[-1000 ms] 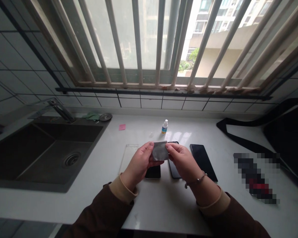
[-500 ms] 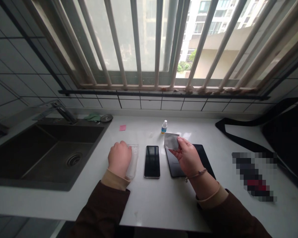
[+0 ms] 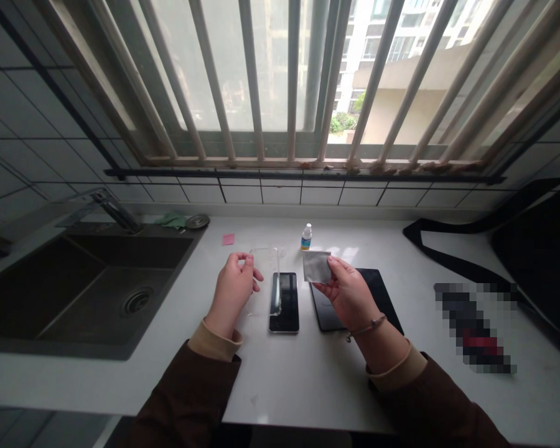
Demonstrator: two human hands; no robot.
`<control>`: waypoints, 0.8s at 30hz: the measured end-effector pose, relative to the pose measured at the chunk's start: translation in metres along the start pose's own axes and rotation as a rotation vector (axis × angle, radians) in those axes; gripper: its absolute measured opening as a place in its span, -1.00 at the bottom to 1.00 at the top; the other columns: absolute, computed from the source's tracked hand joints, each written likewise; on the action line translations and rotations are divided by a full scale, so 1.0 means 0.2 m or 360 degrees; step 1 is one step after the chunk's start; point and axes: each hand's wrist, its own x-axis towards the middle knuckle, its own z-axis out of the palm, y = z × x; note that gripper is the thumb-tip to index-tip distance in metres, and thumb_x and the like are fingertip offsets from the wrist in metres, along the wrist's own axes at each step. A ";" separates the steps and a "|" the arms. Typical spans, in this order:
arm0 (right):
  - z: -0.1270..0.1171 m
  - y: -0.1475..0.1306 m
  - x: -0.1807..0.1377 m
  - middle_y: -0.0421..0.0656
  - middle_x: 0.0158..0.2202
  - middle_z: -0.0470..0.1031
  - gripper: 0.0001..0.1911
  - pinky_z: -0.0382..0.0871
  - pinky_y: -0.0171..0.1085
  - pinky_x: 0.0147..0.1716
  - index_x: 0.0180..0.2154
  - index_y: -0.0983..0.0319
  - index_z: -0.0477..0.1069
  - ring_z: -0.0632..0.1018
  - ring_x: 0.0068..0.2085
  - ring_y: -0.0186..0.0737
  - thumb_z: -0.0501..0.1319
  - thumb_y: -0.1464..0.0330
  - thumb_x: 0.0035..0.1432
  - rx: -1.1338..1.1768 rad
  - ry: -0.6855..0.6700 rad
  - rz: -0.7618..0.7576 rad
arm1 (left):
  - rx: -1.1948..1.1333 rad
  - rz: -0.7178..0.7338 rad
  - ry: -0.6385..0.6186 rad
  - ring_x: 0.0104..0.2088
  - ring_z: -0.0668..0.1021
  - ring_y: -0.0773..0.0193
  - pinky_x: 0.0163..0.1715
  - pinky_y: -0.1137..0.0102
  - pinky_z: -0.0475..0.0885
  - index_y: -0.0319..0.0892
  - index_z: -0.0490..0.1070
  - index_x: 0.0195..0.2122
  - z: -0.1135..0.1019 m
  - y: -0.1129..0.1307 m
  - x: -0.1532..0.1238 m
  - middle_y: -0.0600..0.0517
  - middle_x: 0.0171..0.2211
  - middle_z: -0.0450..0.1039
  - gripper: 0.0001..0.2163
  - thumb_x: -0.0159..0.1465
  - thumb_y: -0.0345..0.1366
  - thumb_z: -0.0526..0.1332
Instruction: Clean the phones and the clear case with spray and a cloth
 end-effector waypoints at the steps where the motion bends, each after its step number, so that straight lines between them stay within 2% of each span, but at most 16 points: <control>1: 0.01 -0.01 -0.01 -0.15 -0.23 0.68 -0.73 0.69 -0.28 -0.35 -0.18 0.16 0.58 0.68 -0.28 -0.21 0.51 0.20 0.15 0.0011 -0.0096 0.0047 | -0.0113 -0.0073 -0.0088 -0.62 0.48 0.32 -0.57 0.45 0.26 -0.14 0.37 -0.07 0.03 -0.01 -0.01 0.04 -0.46 0.58 -0.78 0.45 -0.09 0.20; 4: 0.02 -0.02 -0.05 -0.10 -0.18 0.69 -0.68 0.68 -0.28 -0.30 -0.15 0.20 0.61 0.69 -0.24 -0.20 0.52 0.16 0.15 0.0001 -0.0415 0.0198 | -0.0281 -0.0202 -0.0316 -0.60 0.51 0.35 -0.58 0.47 0.31 -0.24 0.47 -0.20 0.11 -0.03 -0.03 -0.11 -0.37 0.64 -0.75 0.36 -0.11 0.32; 7: 0.03 -0.02 -0.07 -0.08 -0.19 0.69 -0.63 0.67 -0.27 -0.29 -0.15 0.24 0.62 0.68 -0.27 -0.22 0.53 0.13 0.15 -0.0028 -0.0549 0.0275 | -0.0424 -0.0262 -0.0423 -0.59 0.51 0.39 -0.54 0.49 0.38 -0.26 0.51 -0.24 0.15 -0.04 -0.06 -0.10 -0.37 0.63 -0.75 0.32 -0.13 0.36; 10: 0.03 -0.01 -0.08 -0.10 -0.20 0.69 -0.65 0.66 -0.29 -0.28 -0.16 0.23 0.62 0.67 -0.28 -0.25 0.54 0.14 0.14 0.0023 -0.0548 0.0272 | -0.0521 -0.0311 -0.0409 -0.60 0.51 0.40 -0.56 0.50 0.39 -0.24 0.50 -0.19 0.17 -0.05 -0.08 -0.06 -0.39 0.63 -0.78 0.35 -0.16 0.33; 13: 0.04 -0.01 -0.08 -0.12 -0.20 0.69 -0.69 0.65 -0.31 -0.27 -0.19 0.21 0.62 0.66 -0.29 -0.27 0.54 0.17 0.14 0.0107 -0.0539 0.0276 | -0.0714 -0.0465 -0.0447 -0.60 0.53 0.34 -0.60 0.48 0.39 -0.20 0.46 -0.12 0.20 -0.06 -0.10 -0.05 -0.40 0.62 -0.80 0.41 -0.16 0.26; 18: 0.04 0.00 -0.08 -0.14 -0.23 0.68 -0.68 0.63 -0.37 -0.36 -0.15 0.19 0.61 0.65 -0.35 -0.31 0.54 0.18 0.15 0.0160 -0.0586 0.0356 | -0.1086 -0.0829 -0.0860 -0.45 0.66 0.26 -0.48 0.47 0.50 -0.23 0.44 0.06 0.20 -0.04 -0.11 -0.20 -0.27 0.65 -0.62 0.50 0.01 0.14; 21: 0.03 -0.01 -0.07 -0.14 -0.23 0.68 -0.66 0.64 -0.38 -0.43 -0.10 0.20 0.61 0.66 -0.37 -0.30 0.53 0.17 0.17 0.0147 -0.0564 0.0377 | -0.1218 -0.0868 -0.1027 -0.39 0.69 0.22 -0.43 0.47 0.54 -0.22 0.40 0.15 0.17 0.00 -0.11 -0.24 -0.21 0.65 -0.57 0.52 0.03 0.08; 24: 0.03 -0.02 -0.06 -0.12 -0.24 0.69 -0.70 0.66 -0.39 -0.41 -0.08 0.23 0.60 0.67 -0.37 -0.30 0.46 0.17 0.26 0.0174 -0.0472 0.0417 | -0.1289 -0.0807 -0.0914 -0.35 0.71 0.18 -0.38 0.43 0.57 -0.16 0.32 0.27 0.15 0.04 -0.11 -0.23 -0.20 0.65 -0.58 0.54 -0.04 0.02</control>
